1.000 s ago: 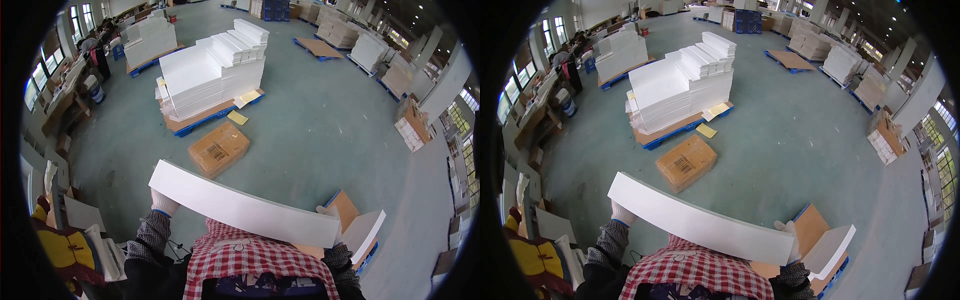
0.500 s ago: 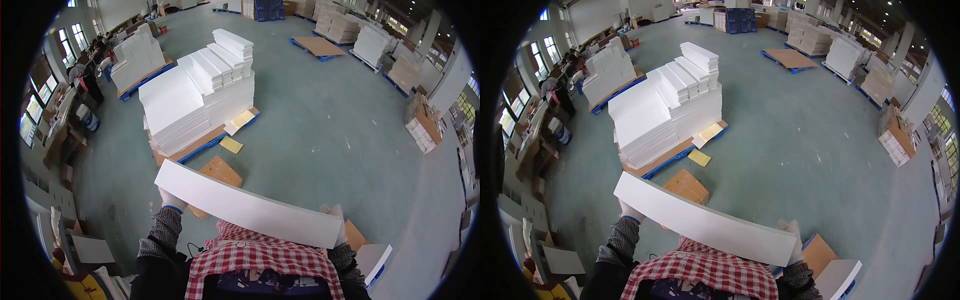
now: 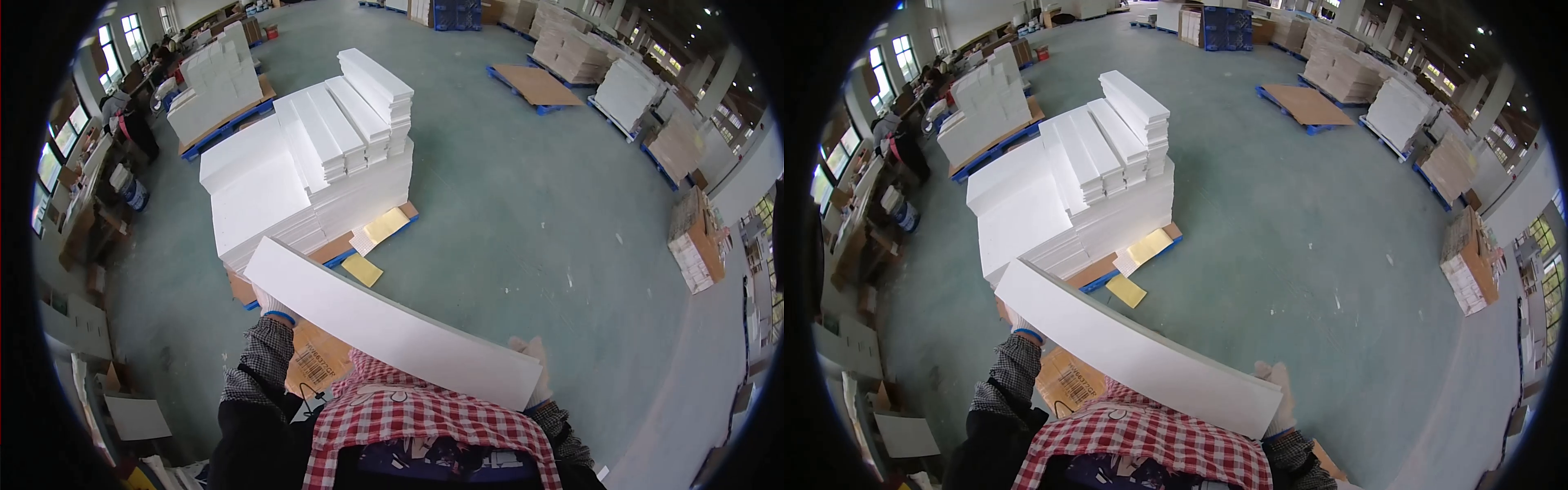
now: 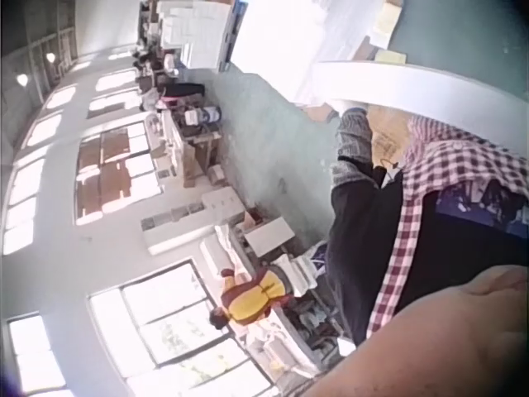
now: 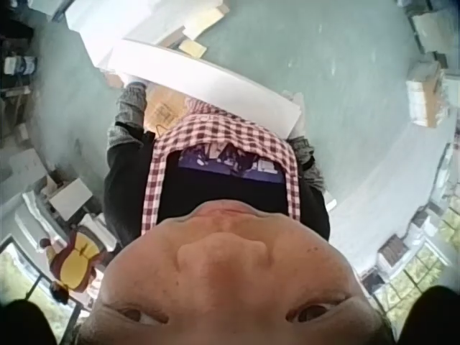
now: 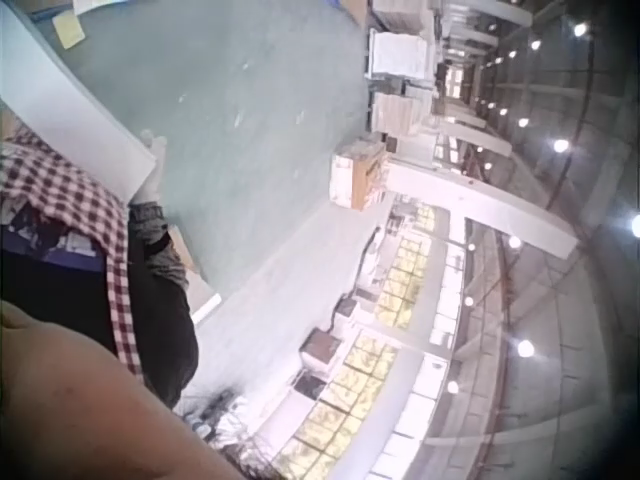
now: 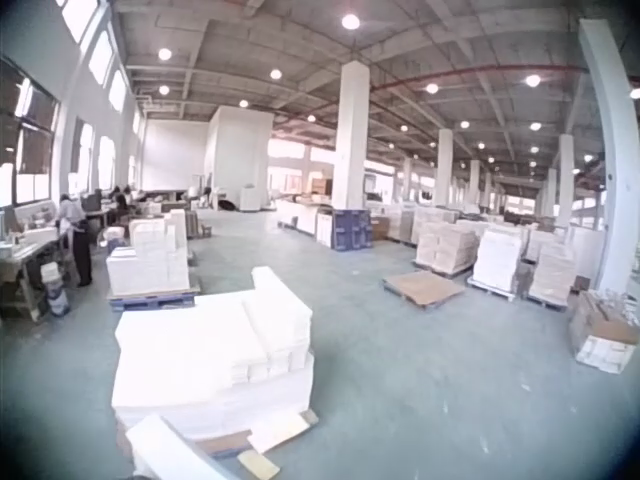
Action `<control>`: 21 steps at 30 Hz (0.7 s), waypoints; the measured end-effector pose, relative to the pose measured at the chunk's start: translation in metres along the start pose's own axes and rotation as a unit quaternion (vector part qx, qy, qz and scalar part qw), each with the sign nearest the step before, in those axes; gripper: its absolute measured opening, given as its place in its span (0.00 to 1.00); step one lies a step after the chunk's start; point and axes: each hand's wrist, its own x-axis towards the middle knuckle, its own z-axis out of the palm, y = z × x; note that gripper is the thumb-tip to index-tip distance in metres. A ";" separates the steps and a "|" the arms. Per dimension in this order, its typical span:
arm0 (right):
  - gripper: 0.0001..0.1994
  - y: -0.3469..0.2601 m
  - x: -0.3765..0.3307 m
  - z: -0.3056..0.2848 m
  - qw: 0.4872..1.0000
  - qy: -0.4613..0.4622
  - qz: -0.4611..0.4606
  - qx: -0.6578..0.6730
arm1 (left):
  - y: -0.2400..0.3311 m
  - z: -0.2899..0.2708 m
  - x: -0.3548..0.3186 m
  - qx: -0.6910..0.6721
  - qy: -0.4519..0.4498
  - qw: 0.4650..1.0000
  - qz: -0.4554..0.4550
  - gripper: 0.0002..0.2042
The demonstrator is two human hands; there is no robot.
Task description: Picking up white furniture panels from a stack on a pallet and placing them onto a workbench for processing.
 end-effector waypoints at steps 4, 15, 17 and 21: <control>0.14 -0.032 0.071 0.041 0.999 0.046 0.001 -0.001 | -0.008 -0.016 0.123 -0.002 -0.047 0.999 -0.024 0.28; 0.16 -0.080 0.253 0.125 0.980 0.064 -0.003 -0.189 | -0.003 0.162 0.236 0.011 -0.026 0.998 -0.053 0.33; 0.16 -0.089 0.281 0.147 0.993 0.037 0.046 -0.100 | 0.004 0.183 0.254 0.007 0.034 0.999 -0.024 0.33; 0.16 -0.116 0.338 0.203 0.990 0.031 0.139 -0.003 | 0.005 0.209 0.319 0.038 0.012 0.998 0.052 0.31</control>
